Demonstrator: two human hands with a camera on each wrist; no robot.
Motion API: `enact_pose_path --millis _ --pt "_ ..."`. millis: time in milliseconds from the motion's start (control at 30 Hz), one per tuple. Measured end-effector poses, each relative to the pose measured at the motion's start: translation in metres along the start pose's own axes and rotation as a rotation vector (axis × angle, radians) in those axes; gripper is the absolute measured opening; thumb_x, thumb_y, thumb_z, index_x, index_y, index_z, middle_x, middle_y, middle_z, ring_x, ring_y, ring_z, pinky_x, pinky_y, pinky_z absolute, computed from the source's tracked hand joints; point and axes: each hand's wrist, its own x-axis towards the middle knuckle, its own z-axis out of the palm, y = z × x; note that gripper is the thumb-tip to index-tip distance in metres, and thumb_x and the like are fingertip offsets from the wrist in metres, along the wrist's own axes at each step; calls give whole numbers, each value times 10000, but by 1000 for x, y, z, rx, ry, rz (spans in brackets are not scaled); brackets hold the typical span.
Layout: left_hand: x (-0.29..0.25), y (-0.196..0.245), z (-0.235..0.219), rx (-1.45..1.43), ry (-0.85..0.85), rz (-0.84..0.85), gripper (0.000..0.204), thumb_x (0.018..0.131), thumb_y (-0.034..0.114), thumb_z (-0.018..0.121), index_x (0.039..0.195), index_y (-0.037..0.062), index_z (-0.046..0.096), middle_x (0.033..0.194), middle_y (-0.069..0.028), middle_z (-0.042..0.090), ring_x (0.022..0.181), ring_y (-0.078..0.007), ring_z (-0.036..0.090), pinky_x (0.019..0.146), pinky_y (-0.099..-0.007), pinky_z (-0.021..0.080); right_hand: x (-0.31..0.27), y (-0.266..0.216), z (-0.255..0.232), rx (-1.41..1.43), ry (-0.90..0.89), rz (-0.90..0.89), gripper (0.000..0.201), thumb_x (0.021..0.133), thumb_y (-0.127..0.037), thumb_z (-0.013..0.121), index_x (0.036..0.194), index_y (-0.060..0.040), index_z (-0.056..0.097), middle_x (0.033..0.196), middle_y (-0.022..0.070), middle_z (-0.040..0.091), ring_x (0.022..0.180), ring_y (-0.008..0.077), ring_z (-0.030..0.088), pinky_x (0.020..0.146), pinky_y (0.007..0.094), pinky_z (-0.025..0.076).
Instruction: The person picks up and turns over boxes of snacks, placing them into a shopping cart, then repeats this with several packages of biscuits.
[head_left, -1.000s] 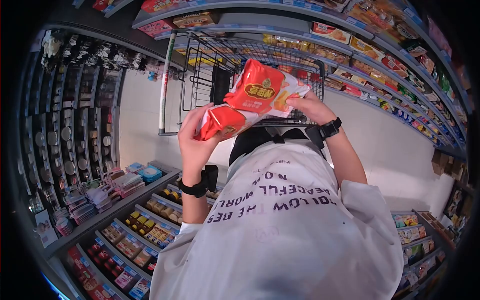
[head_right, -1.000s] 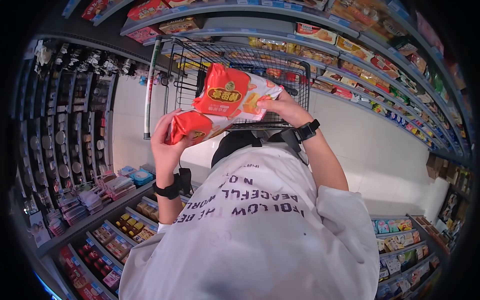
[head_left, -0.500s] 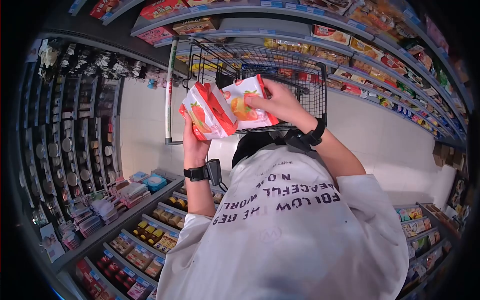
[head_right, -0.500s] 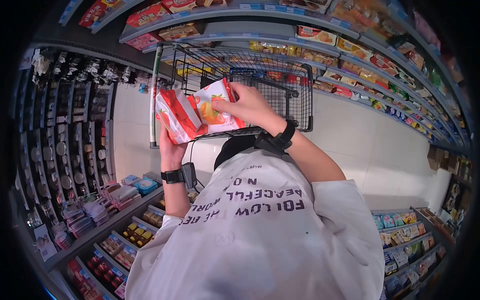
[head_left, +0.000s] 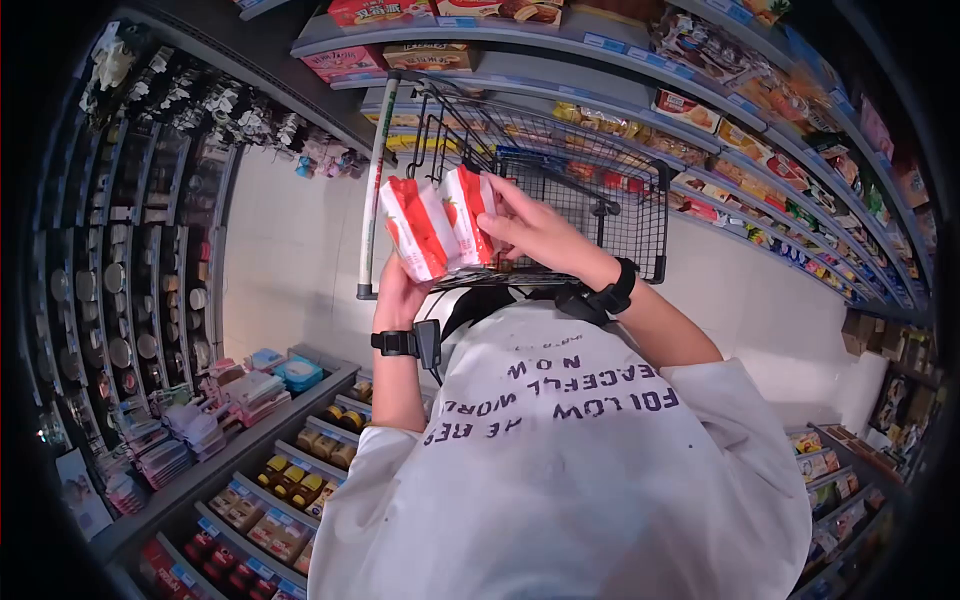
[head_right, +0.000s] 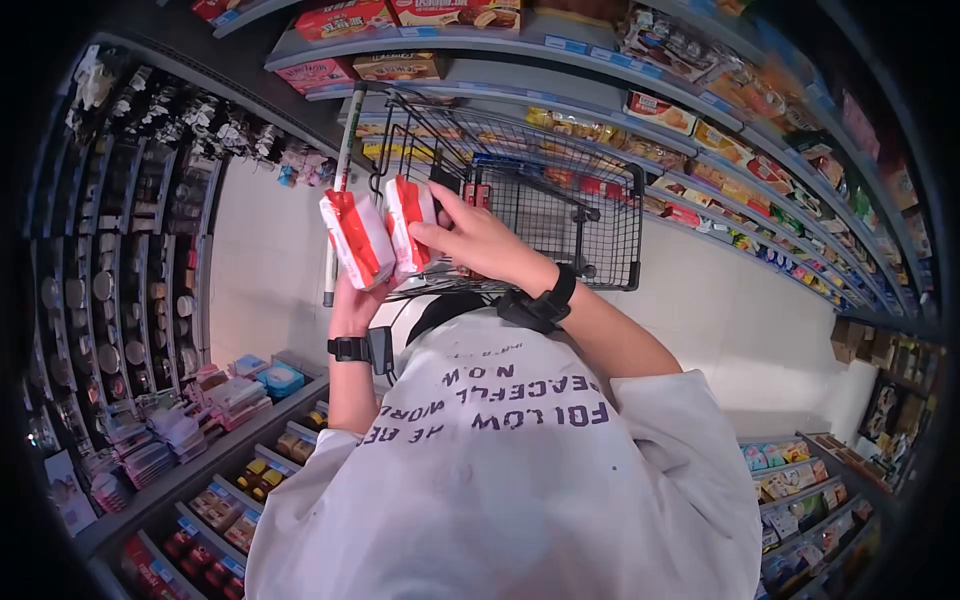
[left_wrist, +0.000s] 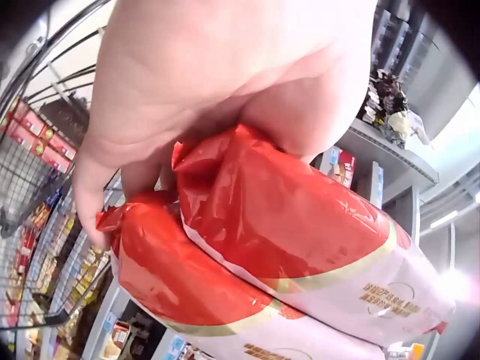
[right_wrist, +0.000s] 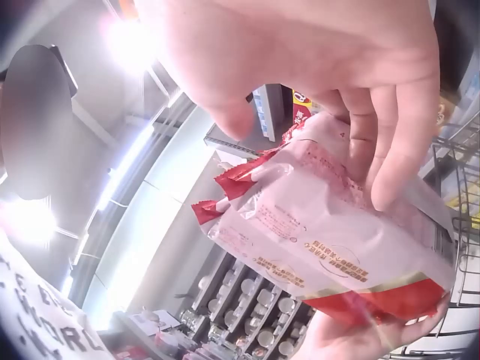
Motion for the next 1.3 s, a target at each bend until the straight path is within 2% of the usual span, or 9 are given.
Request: enact_pose_path --millis 200,400,600,767,900,1000,1133,1200,1300 --pt "0 67 -16 330 -21 164 516 1004 422 406 1304 5 464 1216 -120 594 1072 -185 613 920 -342 490 25 -9 28 -57 29 53 989 826 -665 535 1509 -119 73 1370 219 436 1082 291 600 766 358 561" --pt "2 101 -30 622 10 -132 527 990 430 372 1292 12 480 1129 -134 646 931 -199 680 737 -375 582 52 -14 44 55 -13 361 872 865 -690 419 1486 -130 170 1282 175 506 880 248 666 771 326 558" --pt "28 99 -55 693 -140 -324 545 972 454 406 1323 41 465 1183 -122 624 1002 -237 656 782 -450 559 54 -3 58 -126 109 483 830 858 -719 366 1372 -68 348 1094 161 613 763 237 691 661 312 570" --pt "31 91 -64 684 -144 -270 509 996 407 394 1303 9 472 1175 -124 625 1010 -207 650 823 -407 558 44 12 57 -12 17 508 811 888 -690 371 1491 -191 157 1319 155 495 902 252 668 788 403 554" --pt "29 93 -56 605 -197 -150 475 1009 369 393 1293 -1 481 1177 -108 626 1015 -160 641 838 -334 539 28 21 66 406 -36 390 874 917 -569 495 1509 -256 -67 1504 97 242 1241 261 474 966 589 406" --pt "16 98 -38 712 -197 97 448 1006 340 436 1283 -10 478 1093 -66 647 932 -88 618 834 -260 488 29 26 75 441 65 356 936 905 -416 606 1504 -213 -84 1490 109 260 1320 255 383 1006 547 398" --pt "3 113 -28 740 -225 92 409 974 257 526 1290 1 479 1103 -66 644 953 -105 615 850 -265 487 24 24 81 502 103 247 948 882 -308 644 1506 -185 -60 1482 121 268 1336 265 358 1040 469 386" --pt "-5 115 -26 815 -401 362 504 896 152 645 1340 24 444 1113 -65 639 989 -122 609 882 -281 480 24 38 80 271 197 -43 1060 792 -246 730 1501 -132 -49 1464 142 285 1313 277 387 1062 409 366" --pt "-12 126 -29 550 -557 365 651 826 83 711 1392 50 391 1173 -72 609 1059 -136 585 910 -303 475 12 -13 106 -86 242 -274 1192 669 -255 820 1499 -87 -19 1443 180 300 1284 282 419 1064 385 355"
